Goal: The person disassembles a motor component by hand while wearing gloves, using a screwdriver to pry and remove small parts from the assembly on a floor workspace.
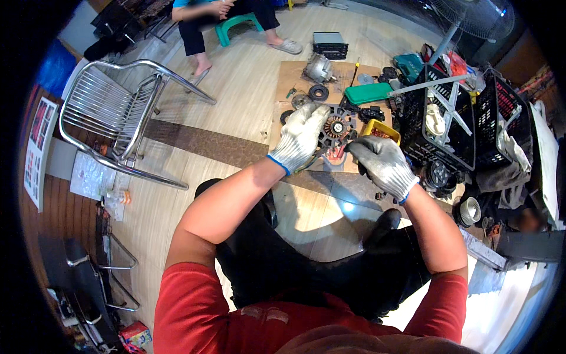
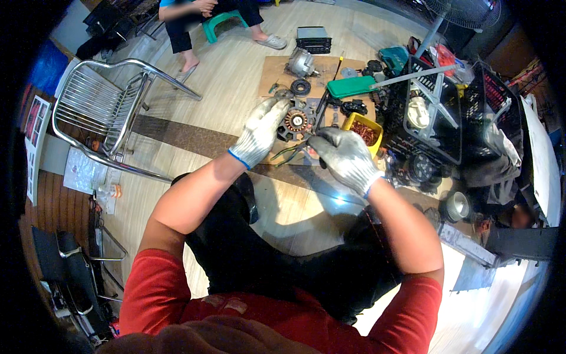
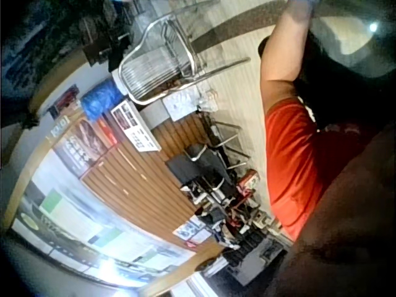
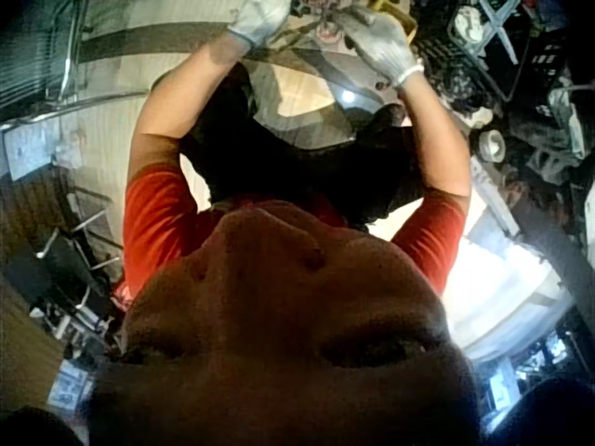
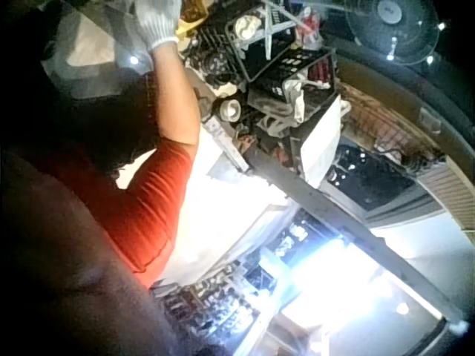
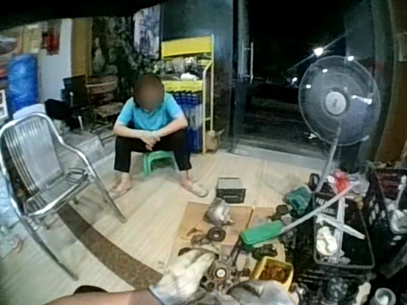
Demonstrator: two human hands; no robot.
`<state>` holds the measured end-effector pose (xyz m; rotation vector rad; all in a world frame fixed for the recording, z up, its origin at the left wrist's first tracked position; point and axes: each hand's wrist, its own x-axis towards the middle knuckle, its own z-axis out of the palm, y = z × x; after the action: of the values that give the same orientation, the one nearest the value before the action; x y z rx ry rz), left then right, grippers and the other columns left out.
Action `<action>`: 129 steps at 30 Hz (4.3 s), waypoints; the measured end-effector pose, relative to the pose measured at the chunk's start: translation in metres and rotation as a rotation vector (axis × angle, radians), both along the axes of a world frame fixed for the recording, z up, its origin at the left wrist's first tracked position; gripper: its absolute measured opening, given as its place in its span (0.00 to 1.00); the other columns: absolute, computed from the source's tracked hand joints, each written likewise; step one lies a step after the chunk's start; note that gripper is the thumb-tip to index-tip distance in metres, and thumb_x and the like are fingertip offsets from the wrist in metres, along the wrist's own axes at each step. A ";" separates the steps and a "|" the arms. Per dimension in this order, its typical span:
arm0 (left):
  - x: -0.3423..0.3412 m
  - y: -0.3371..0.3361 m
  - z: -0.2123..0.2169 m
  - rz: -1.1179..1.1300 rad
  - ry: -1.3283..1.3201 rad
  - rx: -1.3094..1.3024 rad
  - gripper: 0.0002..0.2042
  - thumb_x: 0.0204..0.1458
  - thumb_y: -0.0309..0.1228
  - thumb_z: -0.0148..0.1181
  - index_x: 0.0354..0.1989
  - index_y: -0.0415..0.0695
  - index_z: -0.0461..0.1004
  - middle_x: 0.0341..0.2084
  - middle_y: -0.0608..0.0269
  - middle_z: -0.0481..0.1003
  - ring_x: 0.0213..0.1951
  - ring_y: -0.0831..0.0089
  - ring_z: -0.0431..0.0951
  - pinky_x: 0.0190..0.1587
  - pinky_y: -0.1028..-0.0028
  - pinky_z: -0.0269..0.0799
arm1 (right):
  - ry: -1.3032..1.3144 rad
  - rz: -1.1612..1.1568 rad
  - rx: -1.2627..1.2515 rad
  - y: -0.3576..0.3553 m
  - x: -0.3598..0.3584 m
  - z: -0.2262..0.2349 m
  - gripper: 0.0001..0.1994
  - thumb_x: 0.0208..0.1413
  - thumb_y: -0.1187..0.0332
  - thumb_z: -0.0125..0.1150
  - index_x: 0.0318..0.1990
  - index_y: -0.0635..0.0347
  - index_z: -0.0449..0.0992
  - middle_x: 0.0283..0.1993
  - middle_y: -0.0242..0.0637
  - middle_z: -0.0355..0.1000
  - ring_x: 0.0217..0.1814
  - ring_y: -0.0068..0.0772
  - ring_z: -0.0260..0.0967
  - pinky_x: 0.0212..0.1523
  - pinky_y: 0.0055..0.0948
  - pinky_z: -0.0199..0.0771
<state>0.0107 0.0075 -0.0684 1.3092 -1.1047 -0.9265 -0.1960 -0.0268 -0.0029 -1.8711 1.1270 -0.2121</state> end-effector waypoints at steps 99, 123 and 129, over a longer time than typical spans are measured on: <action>0.006 -0.010 -0.012 0.058 0.326 0.092 0.22 0.65 0.37 0.54 0.60 0.32 0.66 0.48 0.49 0.76 0.49 0.61 0.79 0.51 0.65 0.79 | 0.110 0.460 -0.666 0.003 -0.002 -0.043 0.13 0.59 0.67 0.52 0.47 0.59 0.78 0.44 0.52 0.75 0.47 0.57 0.75 0.47 0.47 0.76; 0.039 -0.008 0.014 -0.265 0.921 0.258 0.17 0.67 0.38 0.50 0.50 0.34 0.72 0.43 0.45 0.79 0.41 0.60 0.83 0.39 0.65 0.81 | 0.060 0.456 -0.348 -0.029 -0.031 -0.035 0.41 0.53 0.36 0.59 0.62 0.63 0.68 0.49 0.59 0.76 0.50 0.59 0.75 0.51 0.46 0.74; 0.002 -0.016 0.012 -0.109 0.773 0.247 0.19 0.67 0.40 0.49 0.53 0.34 0.70 0.45 0.44 0.79 0.41 0.57 0.84 0.37 0.63 0.83 | -0.033 0.578 -0.565 -0.042 -0.017 -0.043 0.20 0.63 0.48 0.53 0.51 0.51 0.79 0.42 0.50 0.78 0.42 0.46 0.77 0.40 0.39 0.76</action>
<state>0.0124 -0.0081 -0.0567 0.9367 -0.4655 -1.5185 -0.2126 -0.0686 -0.0464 -2.5970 0.4803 -0.2429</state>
